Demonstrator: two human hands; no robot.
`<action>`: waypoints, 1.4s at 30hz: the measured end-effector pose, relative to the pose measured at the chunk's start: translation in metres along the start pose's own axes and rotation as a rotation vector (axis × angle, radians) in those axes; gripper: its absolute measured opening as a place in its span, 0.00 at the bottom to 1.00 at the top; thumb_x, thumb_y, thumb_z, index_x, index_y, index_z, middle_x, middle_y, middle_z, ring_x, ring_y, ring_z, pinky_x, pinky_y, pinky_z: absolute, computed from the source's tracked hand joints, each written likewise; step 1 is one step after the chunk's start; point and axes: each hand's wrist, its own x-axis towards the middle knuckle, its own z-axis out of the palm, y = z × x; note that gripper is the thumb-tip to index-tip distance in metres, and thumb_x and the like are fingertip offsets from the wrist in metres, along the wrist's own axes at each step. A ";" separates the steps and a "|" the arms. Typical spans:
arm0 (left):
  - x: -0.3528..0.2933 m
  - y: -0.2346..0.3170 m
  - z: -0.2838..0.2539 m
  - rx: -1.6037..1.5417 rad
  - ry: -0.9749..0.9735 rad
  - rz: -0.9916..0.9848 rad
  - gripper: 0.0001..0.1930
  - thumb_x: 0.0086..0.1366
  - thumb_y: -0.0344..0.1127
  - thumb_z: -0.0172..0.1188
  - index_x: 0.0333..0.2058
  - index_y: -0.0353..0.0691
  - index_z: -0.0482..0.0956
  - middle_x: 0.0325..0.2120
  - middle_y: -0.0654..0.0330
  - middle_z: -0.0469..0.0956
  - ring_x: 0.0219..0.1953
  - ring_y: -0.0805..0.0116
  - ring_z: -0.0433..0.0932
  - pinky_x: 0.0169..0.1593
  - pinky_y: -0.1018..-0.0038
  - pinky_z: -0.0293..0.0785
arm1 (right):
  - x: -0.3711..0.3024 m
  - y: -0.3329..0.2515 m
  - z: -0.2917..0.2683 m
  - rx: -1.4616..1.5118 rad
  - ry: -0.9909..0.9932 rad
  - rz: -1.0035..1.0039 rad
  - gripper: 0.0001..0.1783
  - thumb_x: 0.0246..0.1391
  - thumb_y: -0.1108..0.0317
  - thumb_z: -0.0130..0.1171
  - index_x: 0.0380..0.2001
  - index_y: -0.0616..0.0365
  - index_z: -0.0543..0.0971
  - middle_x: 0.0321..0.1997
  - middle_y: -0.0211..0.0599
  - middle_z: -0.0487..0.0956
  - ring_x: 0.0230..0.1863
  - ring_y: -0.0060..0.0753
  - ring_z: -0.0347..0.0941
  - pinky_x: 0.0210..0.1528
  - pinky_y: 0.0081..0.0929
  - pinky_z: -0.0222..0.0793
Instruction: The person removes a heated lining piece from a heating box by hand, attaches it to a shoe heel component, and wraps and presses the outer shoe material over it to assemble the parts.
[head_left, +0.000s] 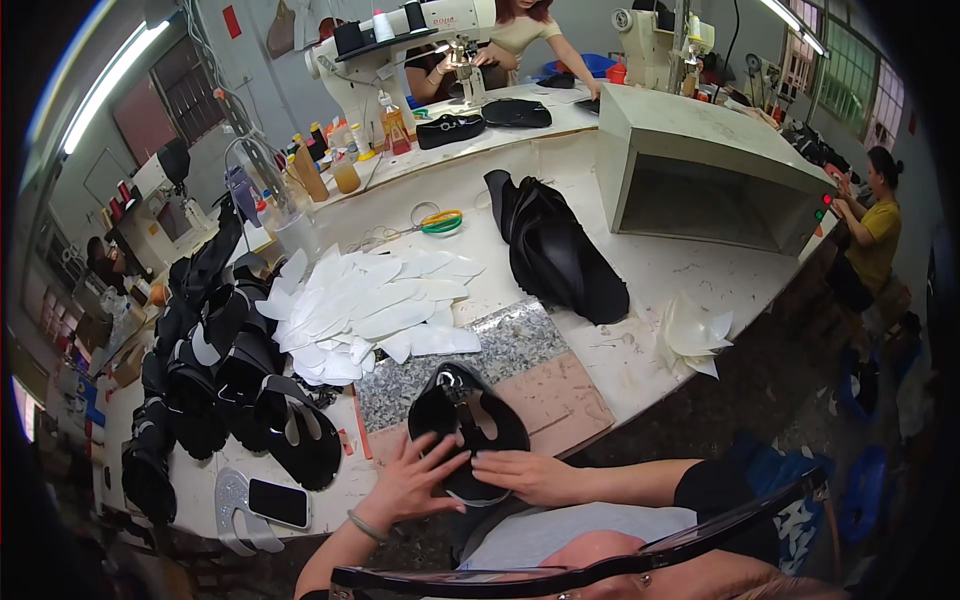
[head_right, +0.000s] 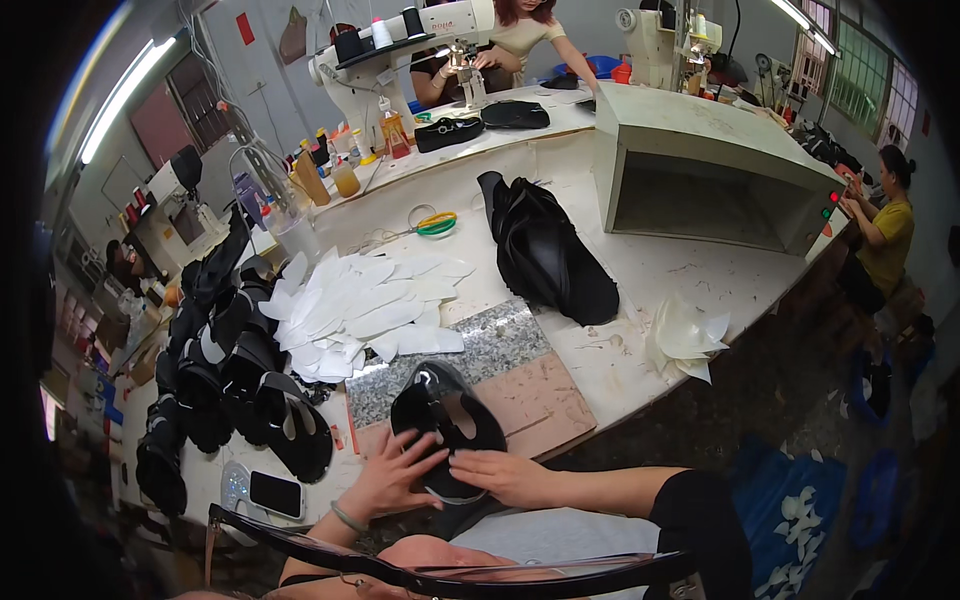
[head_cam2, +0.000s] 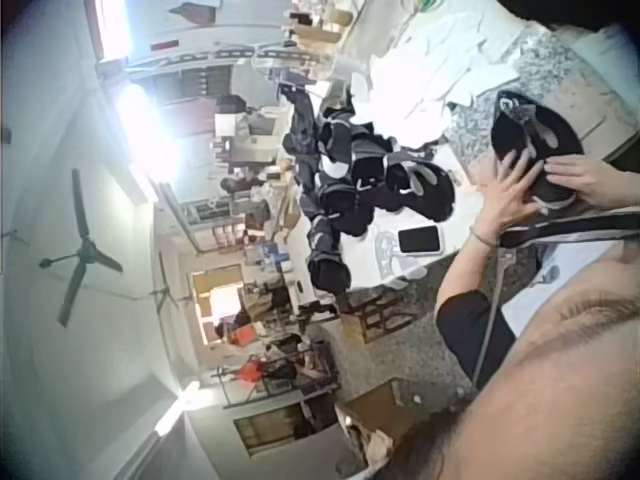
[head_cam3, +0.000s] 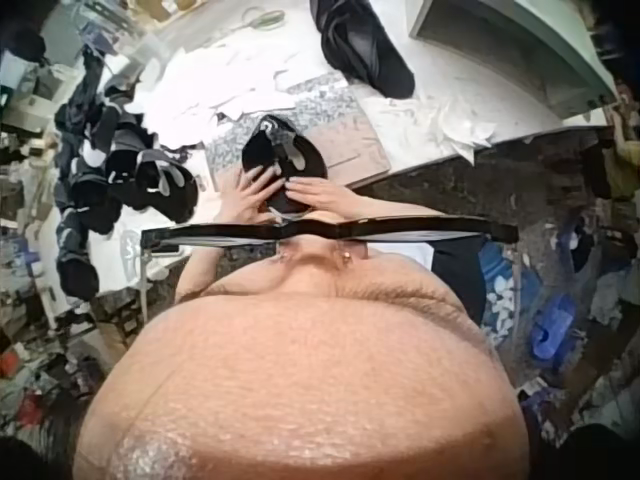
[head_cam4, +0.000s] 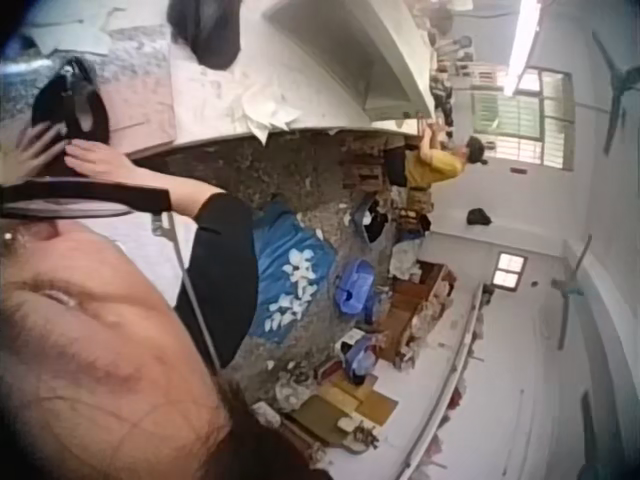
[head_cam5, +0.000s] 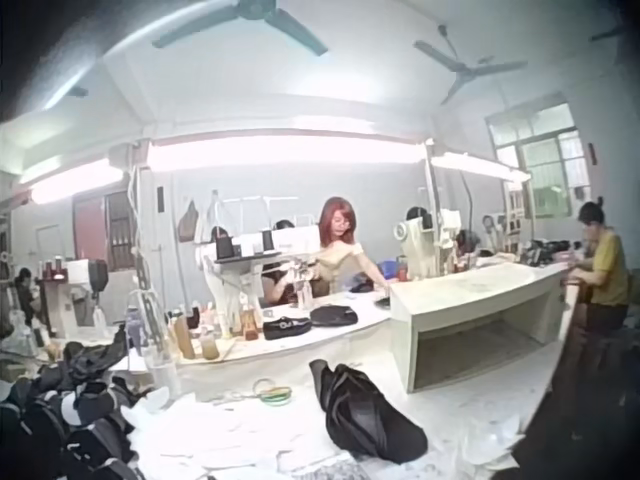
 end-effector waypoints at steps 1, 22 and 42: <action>0.000 0.005 0.007 -0.045 0.043 0.048 0.43 0.50 0.69 0.56 0.60 0.50 0.65 0.62 0.57 0.60 0.66 0.53 0.54 0.64 0.45 0.43 | -0.001 0.001 -0.005 0.004 0.004 0.003 0.31 0.50 0.71 0.51 0.60 0.55 0.63 0.67 0.39 0.60 0.70 0.39 0.52 0.66 0.40 0.53; 0.019 0.019 0.008 -0.390 0.036 -0.096 0.33 0.58 0.48 0.59 0.60 0.41 0.63 0.61 0.55 0.62 0.65 0.57 0.57 0.63 0.57 0.57 | -0.023 0.010 -0.078 -0.299 -0.411 0.110 0.47 0.43 0.48 0.61 0.62 0.63 0.58 0.70 0.42 0.55 0.72 0.36 0.45 0.68 0.39 0.44; 0.024 0.021 0.010 -0.286 0.227 0.015 0.22 0.55 0.39 0.63 0.50 0.49 0.76 0.54 0.60 0.71 0.57 0.61 0.68 0.53 0.65 0.67 | -0.021 -0.005 -0.046 -0.280 -0.198 0.089 0.31 0.50 0.56 0.54 0.57 0.59 0.67 0.64 0.39 0.64 0.67 0.34 0.57 0.65 0.37 0.53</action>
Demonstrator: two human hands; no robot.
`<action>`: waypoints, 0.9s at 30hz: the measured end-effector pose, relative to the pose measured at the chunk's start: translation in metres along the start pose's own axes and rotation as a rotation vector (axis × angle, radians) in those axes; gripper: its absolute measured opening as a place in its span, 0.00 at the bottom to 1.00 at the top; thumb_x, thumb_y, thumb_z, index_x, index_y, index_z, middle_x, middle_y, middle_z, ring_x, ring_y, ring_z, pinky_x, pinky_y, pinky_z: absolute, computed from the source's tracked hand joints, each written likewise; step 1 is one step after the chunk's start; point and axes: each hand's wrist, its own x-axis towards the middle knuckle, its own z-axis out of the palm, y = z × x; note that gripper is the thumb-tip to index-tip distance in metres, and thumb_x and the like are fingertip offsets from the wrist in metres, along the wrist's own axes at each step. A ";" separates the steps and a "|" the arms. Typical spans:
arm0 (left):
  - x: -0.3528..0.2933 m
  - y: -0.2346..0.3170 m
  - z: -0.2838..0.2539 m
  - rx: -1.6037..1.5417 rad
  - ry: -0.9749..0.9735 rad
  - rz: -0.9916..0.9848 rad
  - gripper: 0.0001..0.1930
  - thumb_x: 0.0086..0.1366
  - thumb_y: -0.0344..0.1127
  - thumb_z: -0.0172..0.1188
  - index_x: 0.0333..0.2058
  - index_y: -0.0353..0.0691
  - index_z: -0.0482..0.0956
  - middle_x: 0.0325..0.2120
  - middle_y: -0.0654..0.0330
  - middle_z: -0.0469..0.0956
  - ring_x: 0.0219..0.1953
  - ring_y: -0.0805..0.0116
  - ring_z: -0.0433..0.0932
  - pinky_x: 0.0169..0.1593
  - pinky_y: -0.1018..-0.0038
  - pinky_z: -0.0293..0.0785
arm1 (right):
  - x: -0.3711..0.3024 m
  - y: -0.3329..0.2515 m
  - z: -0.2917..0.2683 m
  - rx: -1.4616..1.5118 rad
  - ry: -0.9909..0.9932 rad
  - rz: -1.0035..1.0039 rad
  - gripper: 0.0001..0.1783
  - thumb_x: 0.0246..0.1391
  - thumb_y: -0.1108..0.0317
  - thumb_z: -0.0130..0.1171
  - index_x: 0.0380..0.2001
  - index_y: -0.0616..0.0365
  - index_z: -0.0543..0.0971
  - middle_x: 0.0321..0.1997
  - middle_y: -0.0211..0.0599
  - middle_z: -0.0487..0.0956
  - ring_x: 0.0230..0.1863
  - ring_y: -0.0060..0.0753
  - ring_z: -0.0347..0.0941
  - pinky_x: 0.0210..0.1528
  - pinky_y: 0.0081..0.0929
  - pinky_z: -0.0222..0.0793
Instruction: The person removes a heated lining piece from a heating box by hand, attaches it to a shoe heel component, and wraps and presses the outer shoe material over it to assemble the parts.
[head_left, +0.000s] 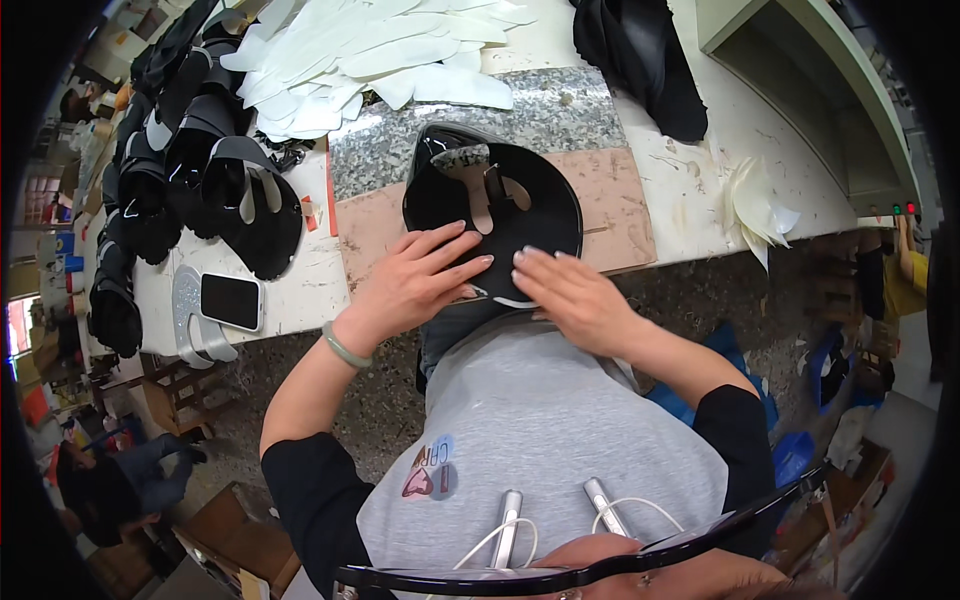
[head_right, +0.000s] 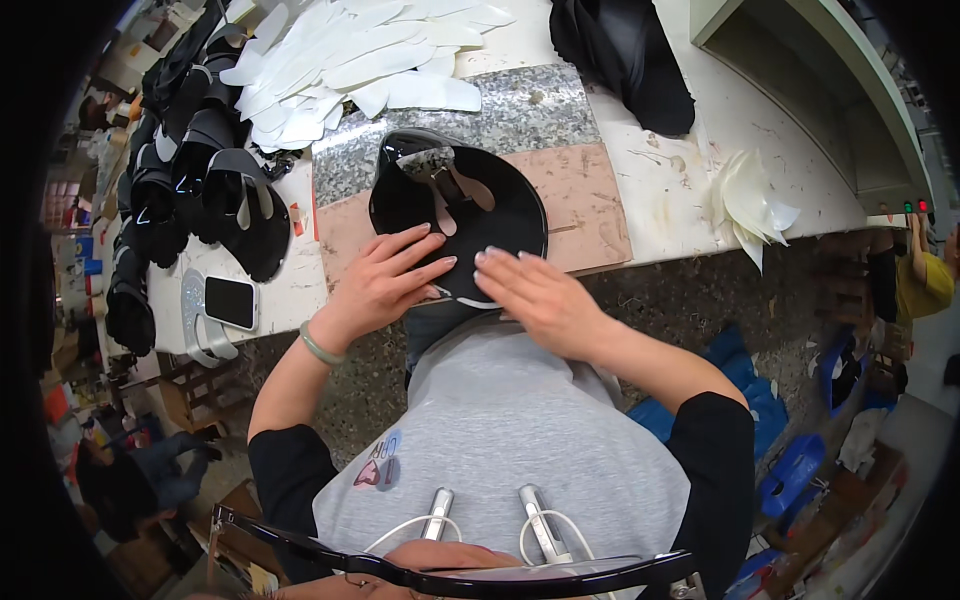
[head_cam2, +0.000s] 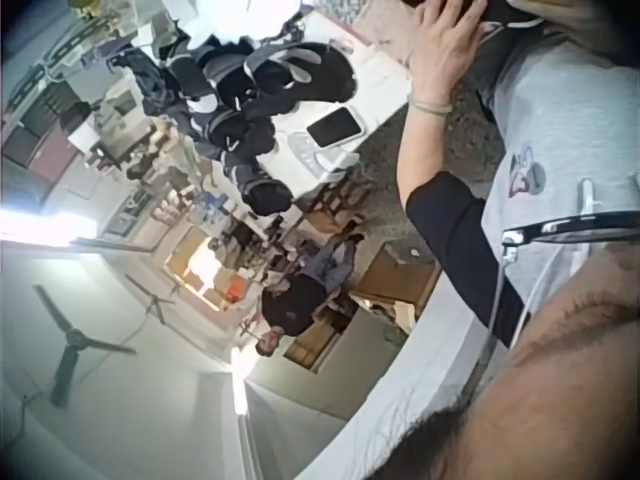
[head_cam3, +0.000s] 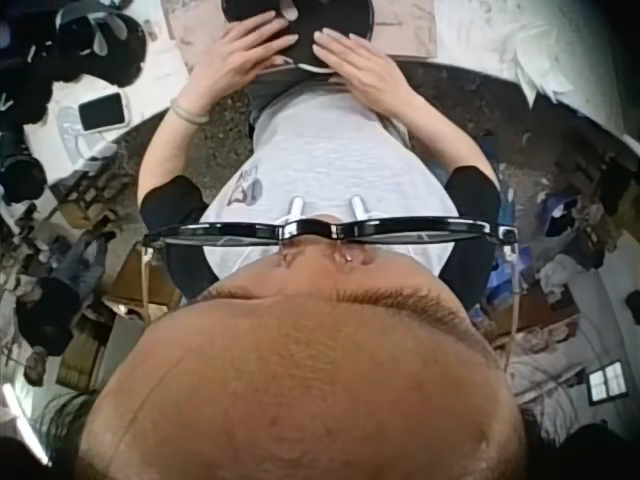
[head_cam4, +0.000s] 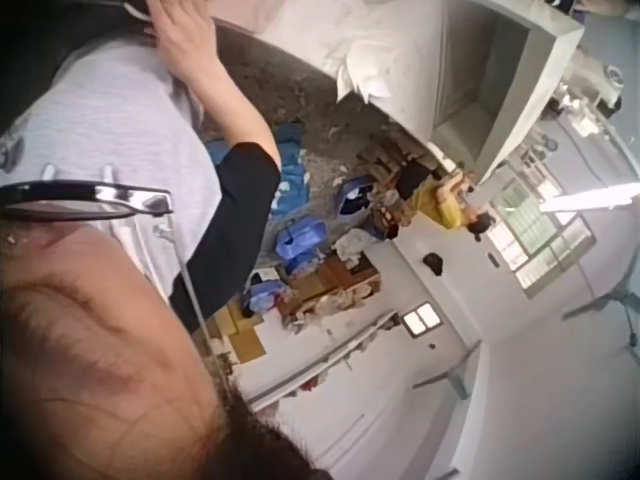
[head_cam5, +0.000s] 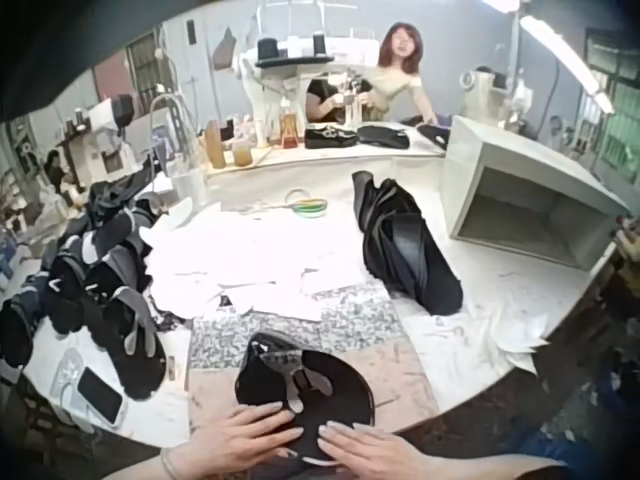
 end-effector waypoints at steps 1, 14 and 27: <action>0.002 0.004 0.003 0.073 0.018 0.015 0.22 0.55 0.39 0.63 0.50 0.49 0.76 0.53 0.62 0.72 0.56 0.63 0.69 0.51 0.67 0.67 | 0.001 0.004 -0.005 0.077 0.023 0.046 0.32 0.50 0.55 0.55 0.56 0.60 0.68 0.64 0.39 0.65 0.66 0.35 0.58 0.64 0.38 0.54; 0.000 0.001 0.000 -0.268 0.133 -0.081 0.18 0.55 0.30 0.63 0.46 0.39 0.77 0.48 0.56 0.75 0.49 0.59 0.74 0.48 0.67 0.72 | 0.027 0.021 -0.019 0.083 0.236 0.054 0.12 0.41 0.71 0.64 0.31 0.66 0.78 0.39 0.44 0.77 0.43 0.42 0.70 0.47 0.33 0.68; -0.002 -0.023 -0.004 0.078 0.430 -0.208 0.21 0.55 0.34 0.64 0.47 0.35 0.73 0.40 0.53 0.77 0.44 0.56 0.74 0.44 0.64 0.72 | 0.046 -0.012 0.005 0.099 0.184 0.083 0.31 0.43 0.58 0.64 0.49 0.66 0.72 0.53 0.42 0.68 0.54 0.41 0.62 0.53 0.33 0.63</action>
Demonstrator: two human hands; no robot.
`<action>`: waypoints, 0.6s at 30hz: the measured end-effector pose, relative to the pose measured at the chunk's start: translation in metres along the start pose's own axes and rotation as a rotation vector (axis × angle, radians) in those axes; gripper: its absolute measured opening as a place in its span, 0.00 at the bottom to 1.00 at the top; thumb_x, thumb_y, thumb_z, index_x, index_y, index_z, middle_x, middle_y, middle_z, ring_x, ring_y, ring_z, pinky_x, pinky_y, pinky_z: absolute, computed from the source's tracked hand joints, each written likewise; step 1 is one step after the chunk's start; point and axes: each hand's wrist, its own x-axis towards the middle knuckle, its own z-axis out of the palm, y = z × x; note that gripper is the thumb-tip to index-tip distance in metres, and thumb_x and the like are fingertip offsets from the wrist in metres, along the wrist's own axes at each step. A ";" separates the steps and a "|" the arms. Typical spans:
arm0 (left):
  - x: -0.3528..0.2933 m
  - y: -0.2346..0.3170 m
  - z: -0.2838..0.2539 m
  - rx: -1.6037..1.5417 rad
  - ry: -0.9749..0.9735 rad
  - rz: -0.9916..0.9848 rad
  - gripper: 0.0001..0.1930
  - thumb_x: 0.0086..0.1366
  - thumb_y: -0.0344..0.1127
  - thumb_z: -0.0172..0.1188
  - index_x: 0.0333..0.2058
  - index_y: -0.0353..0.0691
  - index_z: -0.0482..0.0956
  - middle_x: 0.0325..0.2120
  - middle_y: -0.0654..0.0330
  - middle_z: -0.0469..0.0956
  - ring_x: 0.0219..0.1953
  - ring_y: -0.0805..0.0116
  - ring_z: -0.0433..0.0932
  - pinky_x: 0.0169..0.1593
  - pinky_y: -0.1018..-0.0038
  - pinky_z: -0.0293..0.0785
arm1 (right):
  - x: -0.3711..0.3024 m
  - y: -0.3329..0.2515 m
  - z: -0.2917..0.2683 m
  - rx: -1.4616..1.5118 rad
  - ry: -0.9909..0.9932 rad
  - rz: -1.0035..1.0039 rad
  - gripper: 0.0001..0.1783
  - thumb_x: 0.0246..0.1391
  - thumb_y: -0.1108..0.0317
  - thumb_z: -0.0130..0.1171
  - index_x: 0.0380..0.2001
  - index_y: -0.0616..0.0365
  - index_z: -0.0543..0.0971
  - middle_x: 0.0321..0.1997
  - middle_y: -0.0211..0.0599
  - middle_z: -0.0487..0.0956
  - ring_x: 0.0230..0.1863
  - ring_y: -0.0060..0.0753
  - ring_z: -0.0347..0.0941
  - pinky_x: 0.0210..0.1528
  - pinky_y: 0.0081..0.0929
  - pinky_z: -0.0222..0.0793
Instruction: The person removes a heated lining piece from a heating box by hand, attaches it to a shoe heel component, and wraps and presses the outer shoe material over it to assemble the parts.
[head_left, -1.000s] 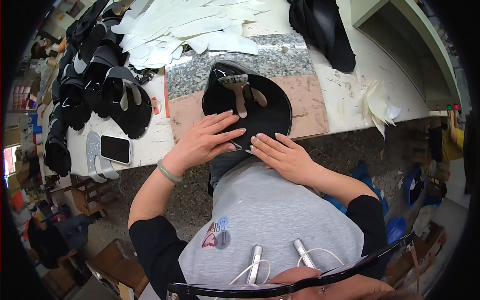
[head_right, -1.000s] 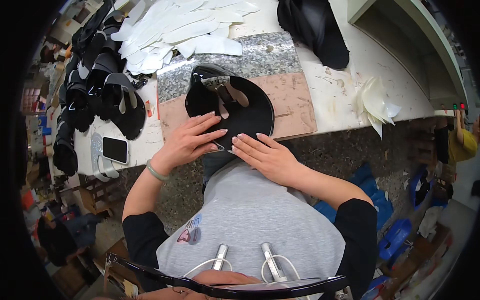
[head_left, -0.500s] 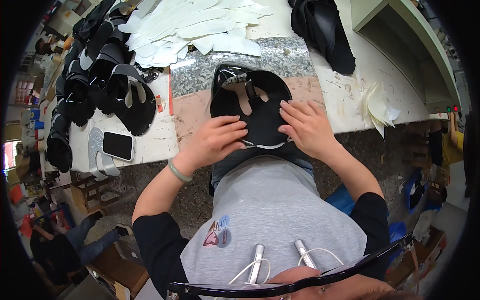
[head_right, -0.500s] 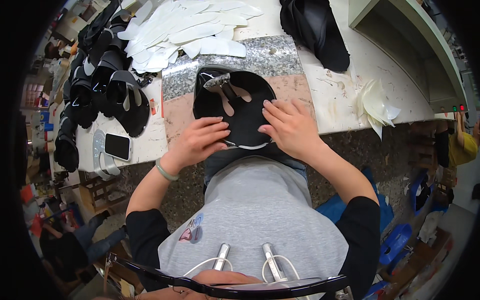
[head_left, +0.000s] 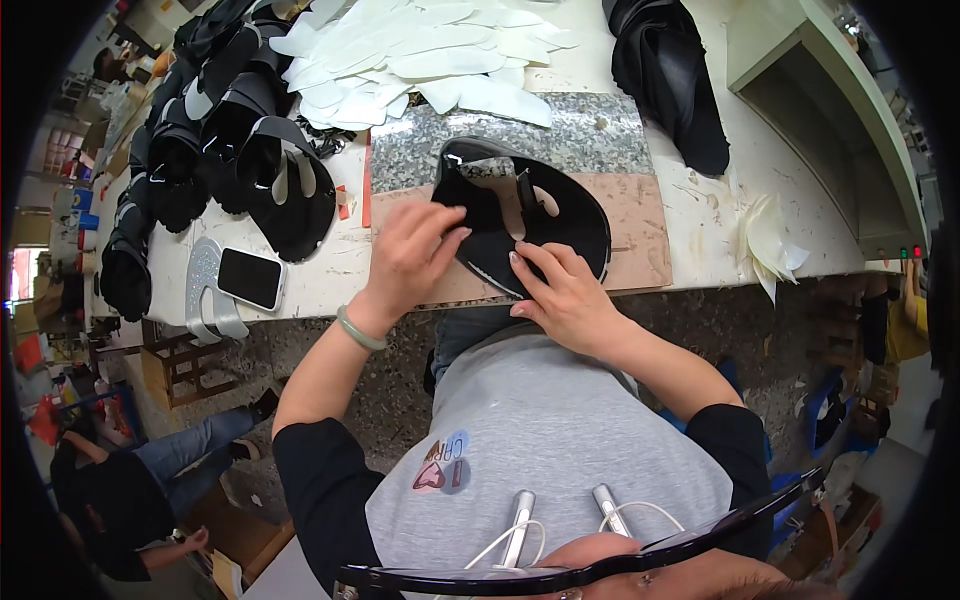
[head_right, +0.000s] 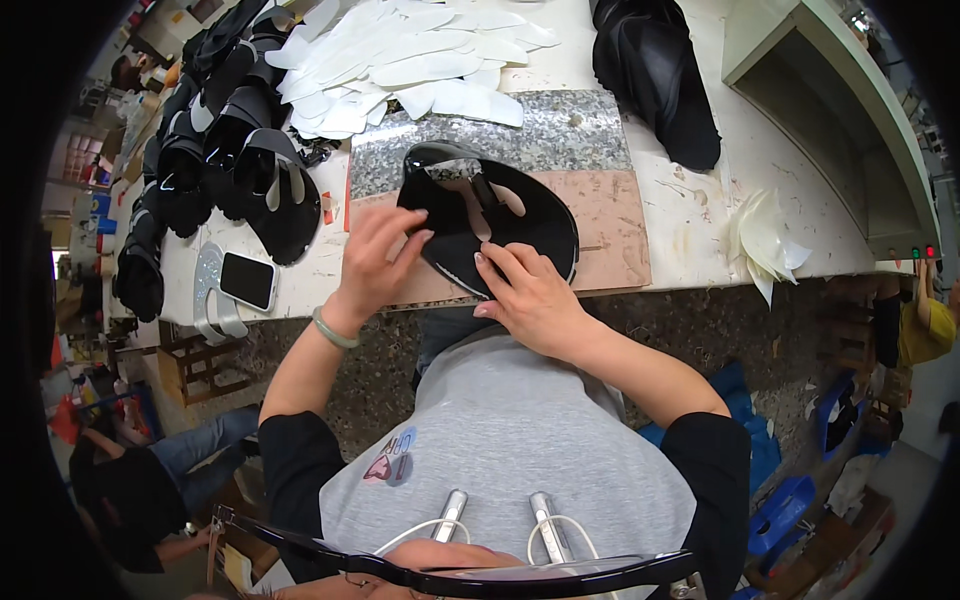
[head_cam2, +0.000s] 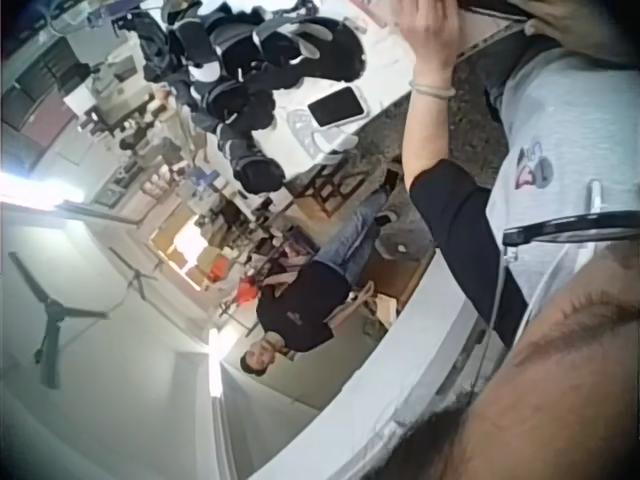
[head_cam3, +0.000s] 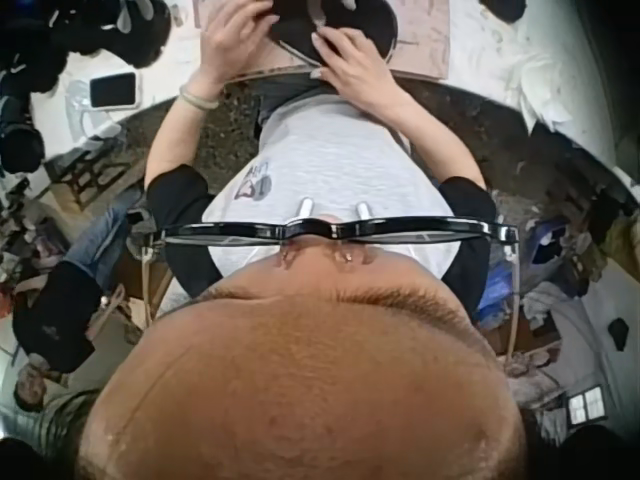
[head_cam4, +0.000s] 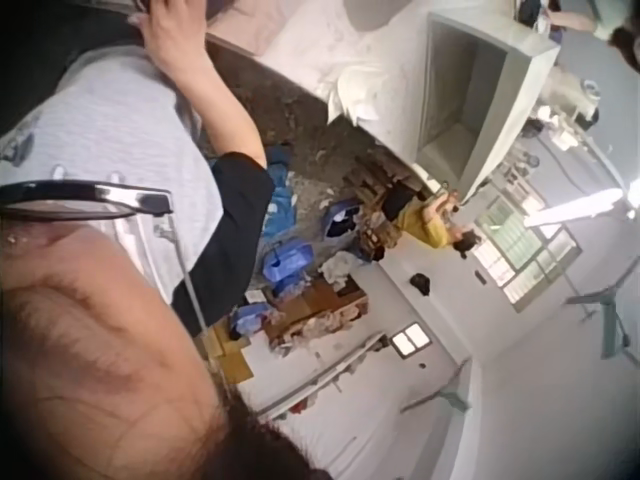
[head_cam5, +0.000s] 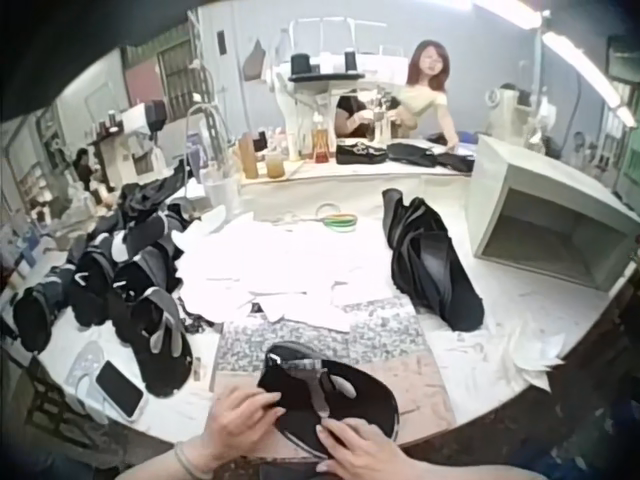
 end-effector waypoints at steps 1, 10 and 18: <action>0.007 0.004 0.002 0.115 0.203 -0.022 0.24 0.54 0.35 0.65 0.49 0.35 0.70 0.34 0.53 0.78 0.39 0.57 0.77 0.39 0.64 0.73 | 0.000 0.001 0.001 -0.025 -0.002 0.000 0.32 0.43 0.57 0.64 0.49 0.66 0.72 0.55 0.41 0.67 0.54 0.39 0.61 0.53 0.33 0.62; 0.014 -0.016 0.011 -0.167 -0.072 -0.641 0.29 0.60 0.32 0.57 0.59 0.44 0.58 0.18 0.57 0.78 0.22 0.61 0.77 0.27 0.69 0.66 | -0.012 -0.008 0.002 -0.164 -0.079 -0.076 0.31 0.44 0.53 0.62 0.53 0.51 0.73 0.62 0.21 0.64 0.59 0.36 0.60 0.53 0.31 0.60; 0.018 -0.021 0.010 0.074 -0.070 -0.482 0.23 0.59 0.37 0.58 0.53 0.41 0.67 0.24 0.52 0.77 0.25 0.52 0.76 0.30 0.61 0.71 | 0.009 -0.021 0.002 -0.189 -0.107 -0.059 0.42 0.41 0.43 0.61 0.55 0.62 0.69 0.53 0.35 0.66 0.52 0.36 0.60 0.43 0.27 0.57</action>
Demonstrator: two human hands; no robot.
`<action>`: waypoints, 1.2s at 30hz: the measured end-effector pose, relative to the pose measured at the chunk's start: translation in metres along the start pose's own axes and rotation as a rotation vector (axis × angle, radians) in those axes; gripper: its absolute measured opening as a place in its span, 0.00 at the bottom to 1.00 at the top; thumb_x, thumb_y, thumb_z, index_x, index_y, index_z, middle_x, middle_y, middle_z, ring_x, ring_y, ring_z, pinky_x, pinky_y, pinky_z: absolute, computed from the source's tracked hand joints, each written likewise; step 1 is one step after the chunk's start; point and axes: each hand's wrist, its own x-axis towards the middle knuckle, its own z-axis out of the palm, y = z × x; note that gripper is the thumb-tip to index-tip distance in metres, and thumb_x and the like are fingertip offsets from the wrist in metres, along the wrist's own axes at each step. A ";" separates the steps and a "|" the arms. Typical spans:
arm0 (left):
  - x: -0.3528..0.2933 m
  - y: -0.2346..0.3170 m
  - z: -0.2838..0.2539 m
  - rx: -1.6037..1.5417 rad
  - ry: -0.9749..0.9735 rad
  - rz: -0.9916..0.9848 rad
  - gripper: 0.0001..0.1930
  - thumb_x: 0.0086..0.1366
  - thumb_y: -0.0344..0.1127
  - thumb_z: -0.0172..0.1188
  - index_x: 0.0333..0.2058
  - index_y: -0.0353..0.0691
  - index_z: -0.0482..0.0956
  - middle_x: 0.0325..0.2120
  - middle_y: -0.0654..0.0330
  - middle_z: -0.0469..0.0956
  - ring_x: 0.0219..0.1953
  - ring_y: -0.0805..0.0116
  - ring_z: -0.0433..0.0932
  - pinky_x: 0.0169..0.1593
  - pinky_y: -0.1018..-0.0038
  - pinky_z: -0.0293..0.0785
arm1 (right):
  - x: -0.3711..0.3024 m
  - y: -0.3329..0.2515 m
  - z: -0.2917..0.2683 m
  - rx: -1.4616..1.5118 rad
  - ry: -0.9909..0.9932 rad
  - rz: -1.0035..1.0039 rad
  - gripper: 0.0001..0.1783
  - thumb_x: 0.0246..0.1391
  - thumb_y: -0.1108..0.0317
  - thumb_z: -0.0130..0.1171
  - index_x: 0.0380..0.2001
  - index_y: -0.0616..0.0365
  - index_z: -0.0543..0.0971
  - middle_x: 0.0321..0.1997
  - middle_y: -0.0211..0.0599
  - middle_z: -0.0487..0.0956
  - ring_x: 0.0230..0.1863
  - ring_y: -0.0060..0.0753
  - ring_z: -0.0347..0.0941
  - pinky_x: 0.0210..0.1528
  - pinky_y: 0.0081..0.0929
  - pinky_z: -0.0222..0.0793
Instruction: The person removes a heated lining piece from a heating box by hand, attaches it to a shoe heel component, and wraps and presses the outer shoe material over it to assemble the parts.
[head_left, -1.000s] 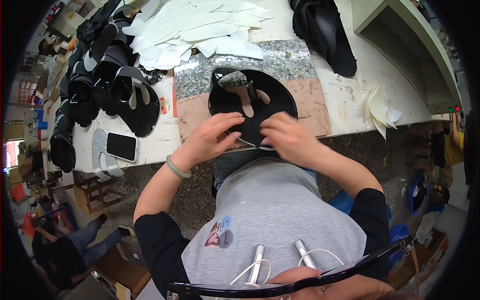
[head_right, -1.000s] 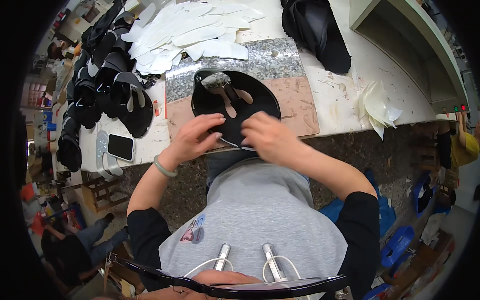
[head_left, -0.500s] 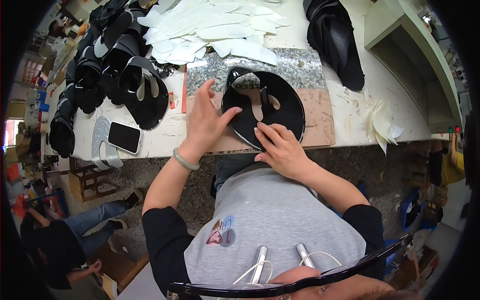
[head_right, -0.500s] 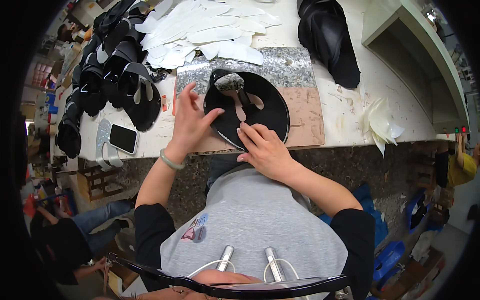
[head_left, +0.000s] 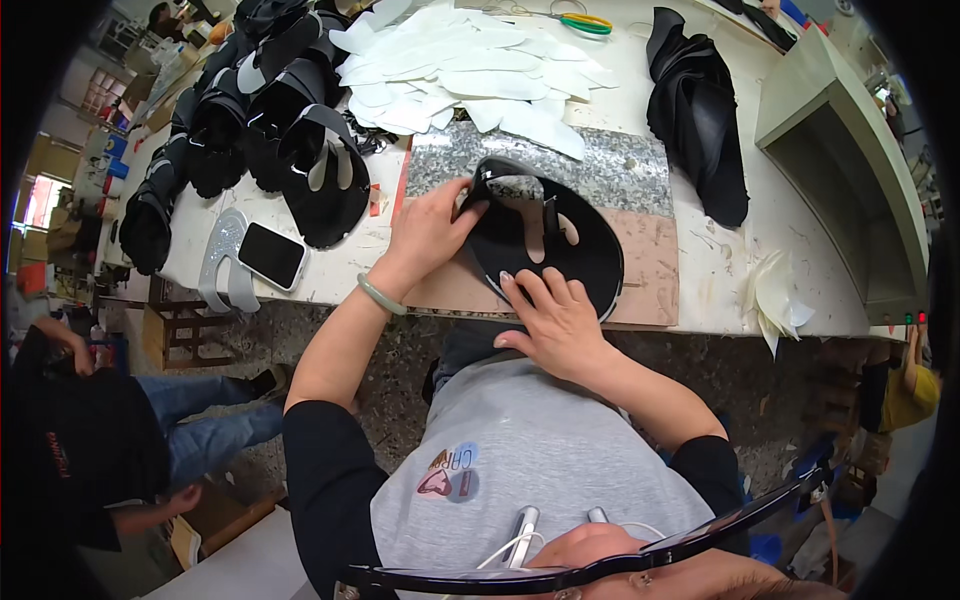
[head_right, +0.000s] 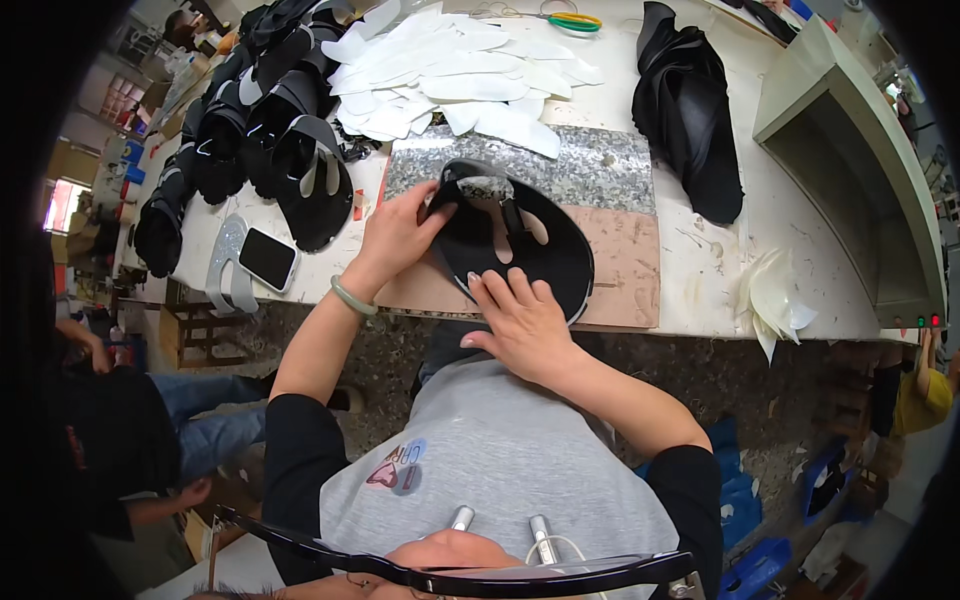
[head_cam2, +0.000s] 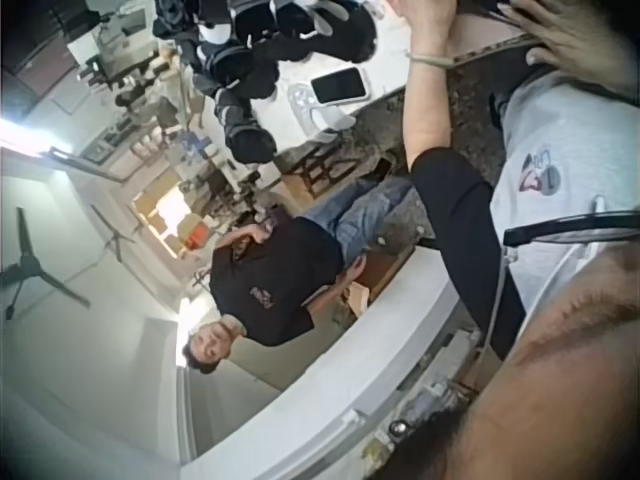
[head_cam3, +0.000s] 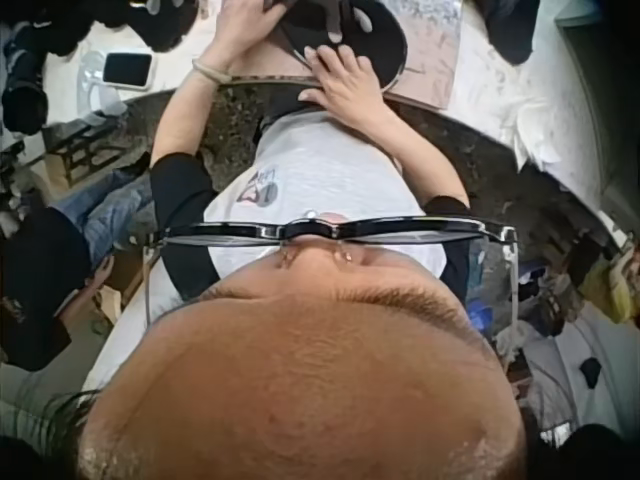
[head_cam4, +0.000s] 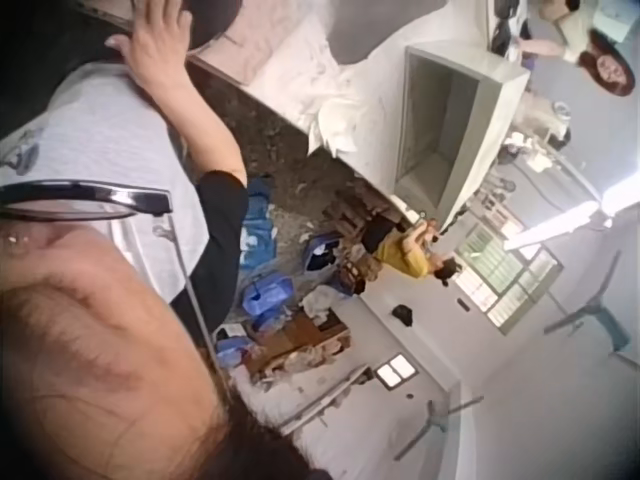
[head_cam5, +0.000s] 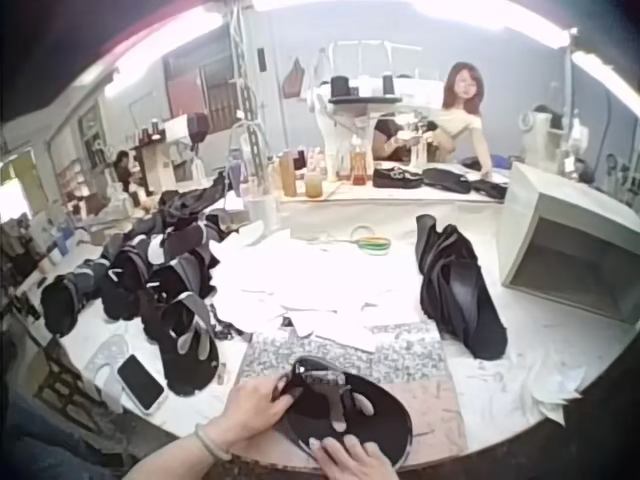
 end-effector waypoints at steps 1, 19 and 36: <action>0.005 0.005 -0.001 -0.026 0.032 0.017 0.22 0.58 0.38 0.59 0.51 0.40 0.69 0.27 0.52 0.77 0.25 0.56 0.76 0.31 0.64 0.72 | 0.002 -0.005 0.006 -0.020 0.016 0.015 0.43 0.40 0.43 0.61 0.54 0.64 0.68 0.52 0.36 0.66 0.52 0.36 0.60 0.43 0.27 0.58; -0.023 -0.013 -0.033 -0.819 -0.363 -0.480 0.31 0.57 0.31 0.64 0.58 0.34 0.64 0.29 0.61 0.79 0.28 0.78 0.77 0.27 0.84 0.69 | 0.070 0.004 0.039 0.320 0.213 0.191 0.13 0.49 0.65 0.61 0.32 0.63 0.73 0.38 0.43 0.69 0.41 0.45 0.69 0.41 0.36 0.70; -0.059 0.006 -0.019 -1.223 -0.215 -0.459 0.31 0.60 0.22 0.58 0.60 0.26 0.55 0.36 0.53 0.80 0.38 0.75 0.78 0.42 0.81 0.74 | 0.072 0.021 0.025 0.913 0.117 0.337 0.10 0.46 0.64 0.64 0.30 0.58 0.84 0.27 0.42 0.78 0.31 0.41 0.76 0.37 0.34 0.72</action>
